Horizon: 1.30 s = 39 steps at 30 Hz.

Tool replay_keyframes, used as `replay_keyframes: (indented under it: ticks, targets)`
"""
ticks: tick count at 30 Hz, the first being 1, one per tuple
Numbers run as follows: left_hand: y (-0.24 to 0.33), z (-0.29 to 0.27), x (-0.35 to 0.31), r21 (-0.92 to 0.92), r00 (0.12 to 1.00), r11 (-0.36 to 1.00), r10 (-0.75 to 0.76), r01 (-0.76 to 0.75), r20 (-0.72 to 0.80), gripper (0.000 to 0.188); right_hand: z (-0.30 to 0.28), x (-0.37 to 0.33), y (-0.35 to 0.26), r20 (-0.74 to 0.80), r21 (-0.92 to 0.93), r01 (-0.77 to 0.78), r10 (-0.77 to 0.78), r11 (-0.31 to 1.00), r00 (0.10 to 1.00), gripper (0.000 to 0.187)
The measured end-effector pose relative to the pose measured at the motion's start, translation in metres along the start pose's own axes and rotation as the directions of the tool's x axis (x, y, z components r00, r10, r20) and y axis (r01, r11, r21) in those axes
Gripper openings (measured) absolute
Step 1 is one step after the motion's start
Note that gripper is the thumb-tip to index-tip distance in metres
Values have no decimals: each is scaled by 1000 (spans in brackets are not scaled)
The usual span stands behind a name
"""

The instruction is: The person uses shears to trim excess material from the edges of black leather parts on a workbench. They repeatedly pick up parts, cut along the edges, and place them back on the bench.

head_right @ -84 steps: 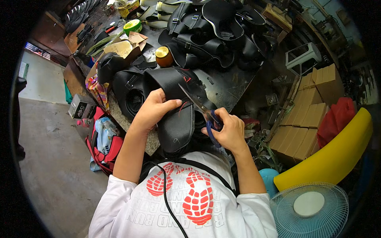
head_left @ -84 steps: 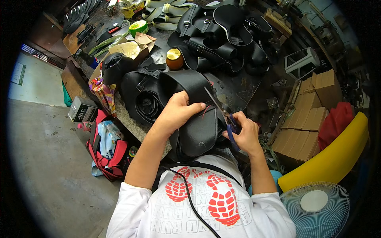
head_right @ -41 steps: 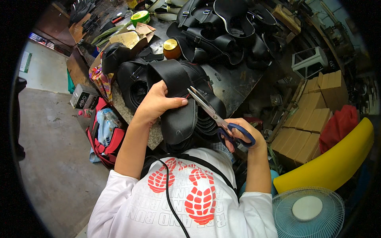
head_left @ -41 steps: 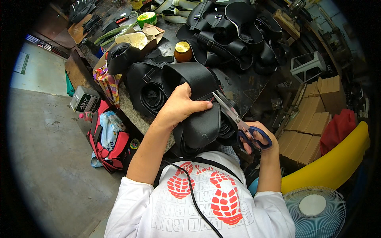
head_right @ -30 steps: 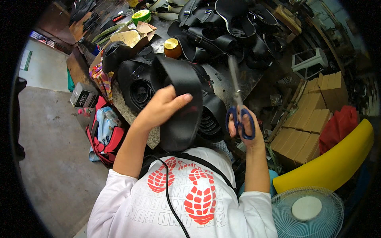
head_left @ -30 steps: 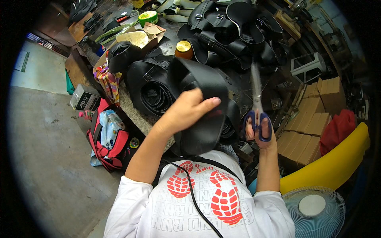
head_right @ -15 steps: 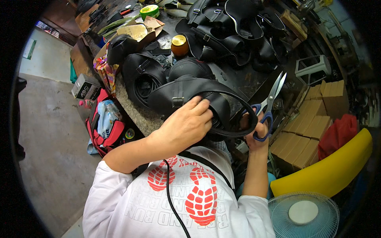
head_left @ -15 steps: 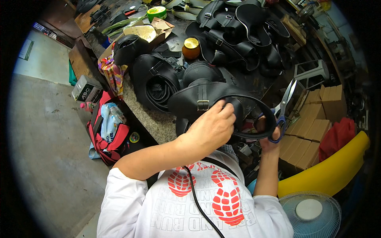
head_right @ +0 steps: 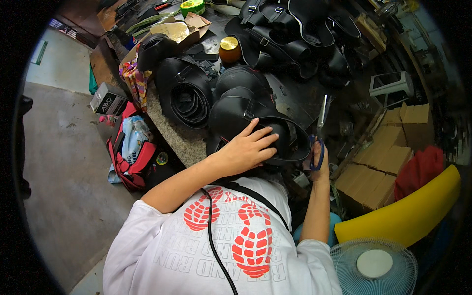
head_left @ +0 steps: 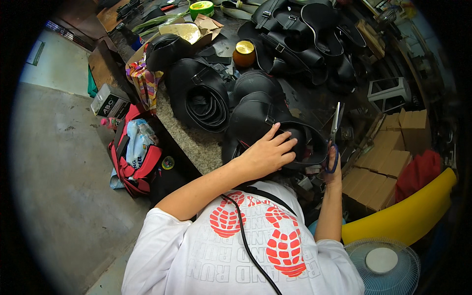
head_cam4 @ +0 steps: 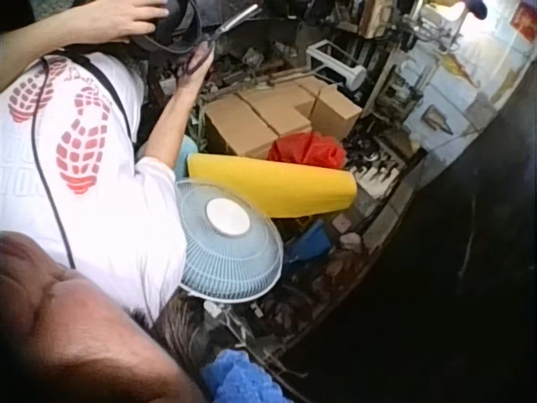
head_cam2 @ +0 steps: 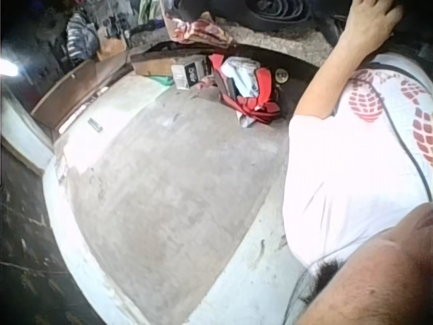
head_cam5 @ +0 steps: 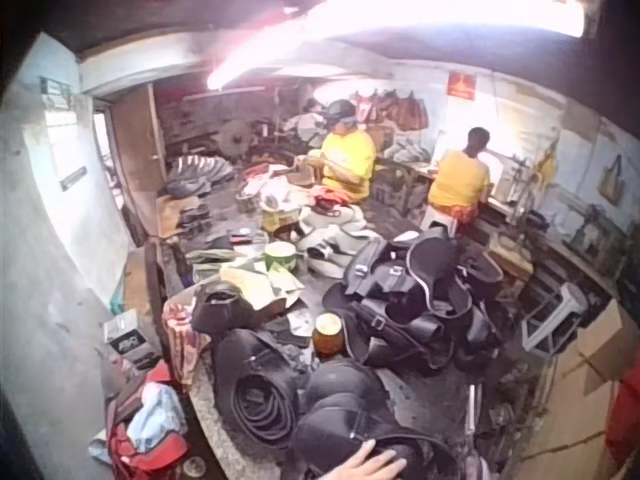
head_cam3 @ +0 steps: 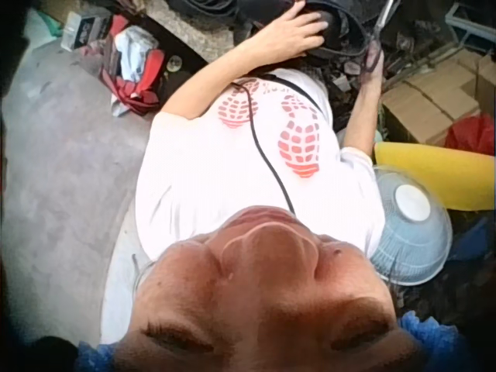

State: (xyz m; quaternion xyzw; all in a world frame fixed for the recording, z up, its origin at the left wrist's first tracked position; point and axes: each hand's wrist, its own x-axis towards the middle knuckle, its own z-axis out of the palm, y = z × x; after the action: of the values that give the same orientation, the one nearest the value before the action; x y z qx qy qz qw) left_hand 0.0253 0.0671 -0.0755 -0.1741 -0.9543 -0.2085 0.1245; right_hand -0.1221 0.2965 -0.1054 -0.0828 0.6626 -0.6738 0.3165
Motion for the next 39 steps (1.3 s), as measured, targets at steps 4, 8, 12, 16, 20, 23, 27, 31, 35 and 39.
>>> replay_keyframes:
  ticks: [4, 8, 12, 16, 20, 23, 27, 31, 35, 39]
  targets:
    - [10, -13, 1, 3, 996, 996, 87, -87, -34, 16, -1, -4, -32, 40, -230, 51, -43, 972, 998, 39]
    - [25, -34, 4, -28, 995, 994, 103, -103, -16, 13, 5, -14, -49, 145, 2, 56, -56, 998, 988, 60]
    - [26, -57, 8, -13, 990, 995, 98, -100, -104, 11, 19, -20, -57, 145, 120, 87, -104, 989, 984, 63]
    - [22, -81, 9, 87, 975, 996, 3, 16, -222, 10, 35, -18, -65, 151, 190, 187, -217, 964, 965, 64]
    - [15, -104, -1, 222, 931, 965, -52, 140, -362, 10, 62, -12, -60, 141, 375, 229, -299, 898, 944, 59]
    - [-14, -112, -22, 198, 930, 943, -199, 268, -309, 6, 81, -6, -56, 102, -91, 108, -98, 990, 990, 40]
    - [-60, -104, -52, 98, 867, 877, -480, 470, 135, 34, 102, -4, -50, 300, -131, 87, -44, 987, 953, 24]
    - [-69, -93, -56, -87, 896, 892, -444, 443, 6, 41, 91, 0, -52, 91, -243, 217, -201, 945, 975, 19]
    - [-60, -79, -31, -30, 868, 915, -391, 402, -307, 51, 63, 11, -47, -59, -353, 247, -285, 903, 957, 23]
    - [-75, -49, -11, -39, 867, 867, -495, 498, 56, 65, 44, 12, -33, -185, -838, -63, -174, 542, 967, 44]
